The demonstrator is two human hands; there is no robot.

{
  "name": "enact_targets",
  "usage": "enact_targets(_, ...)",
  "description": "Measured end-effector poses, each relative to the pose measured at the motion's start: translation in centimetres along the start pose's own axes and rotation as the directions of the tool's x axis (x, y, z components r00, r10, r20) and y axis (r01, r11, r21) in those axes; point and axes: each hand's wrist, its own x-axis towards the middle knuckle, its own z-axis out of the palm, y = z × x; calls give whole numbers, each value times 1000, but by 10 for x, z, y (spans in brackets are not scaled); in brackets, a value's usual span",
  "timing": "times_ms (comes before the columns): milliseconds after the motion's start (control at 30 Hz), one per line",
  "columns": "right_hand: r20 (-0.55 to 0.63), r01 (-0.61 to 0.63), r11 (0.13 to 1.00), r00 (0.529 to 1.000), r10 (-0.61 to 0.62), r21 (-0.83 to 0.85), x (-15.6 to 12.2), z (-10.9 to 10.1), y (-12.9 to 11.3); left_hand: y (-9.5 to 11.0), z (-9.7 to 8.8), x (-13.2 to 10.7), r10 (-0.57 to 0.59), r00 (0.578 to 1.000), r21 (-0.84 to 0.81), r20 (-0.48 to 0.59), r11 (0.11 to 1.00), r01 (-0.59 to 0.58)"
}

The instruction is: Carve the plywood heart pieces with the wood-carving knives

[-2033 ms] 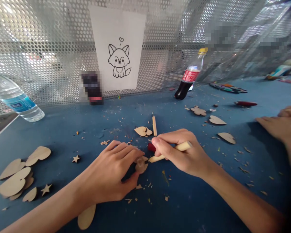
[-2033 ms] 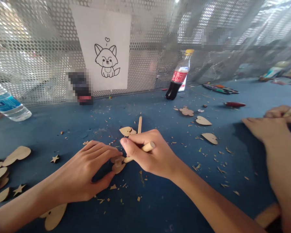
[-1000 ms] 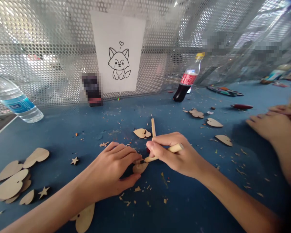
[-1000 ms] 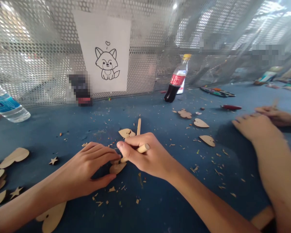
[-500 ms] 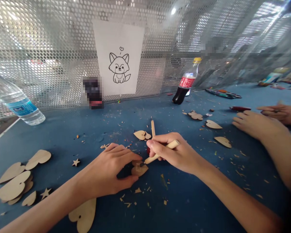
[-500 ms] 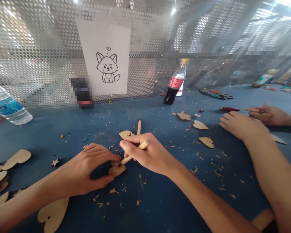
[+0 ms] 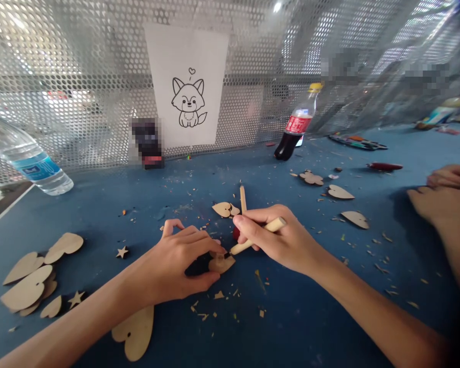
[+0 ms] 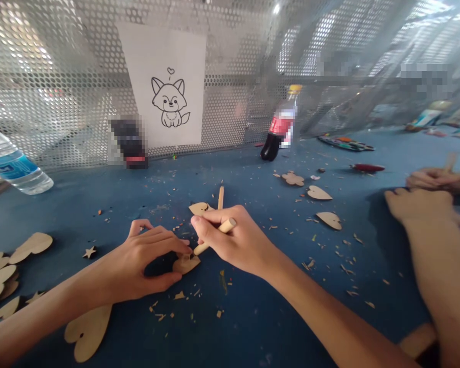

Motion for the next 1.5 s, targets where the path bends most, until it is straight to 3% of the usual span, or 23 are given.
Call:
enact_targets(467, 8, -28, 999, 1000, 28, -23, -2, 0, 1, 0, 0, 0, 2, 1000, -33, -3, 999, -2)
enact_targets(667, 29, -64, 997, 998, 63, 50, -1, 0, 4, -1, 1, 0, -7, 1000, -55, 15, 998, 8)
enact_targets(933, 13, -305, 913, 950, 313, 273, 9, 5, 11, -1, -1, -1, -27, 999, -74, 29, 997, 29)
enact_targets(1067, 5, -343, 885, 933, 360, 315, 9, 2, 10, -2, 0, -1, -35, 998, -73, 48, 997, 39)
enact_targets(1200, -24, -299, 903, 946, 322, 309, 6, 0, 12, -5, -2, -2, -37, 997, -95, 61, 995, 42)
enact_targets(1333, 6, -213, 962, 977, 215, 171, 4, -1, 12, -6, -10, -4, 11, 991, -150, 136, 989, 10)
enact_targets(1500, 23, -89, 995, 996, 88, 54, 1, -3, 10, -7, -14, -5, 9, 994, -64, 110, 998, -2)
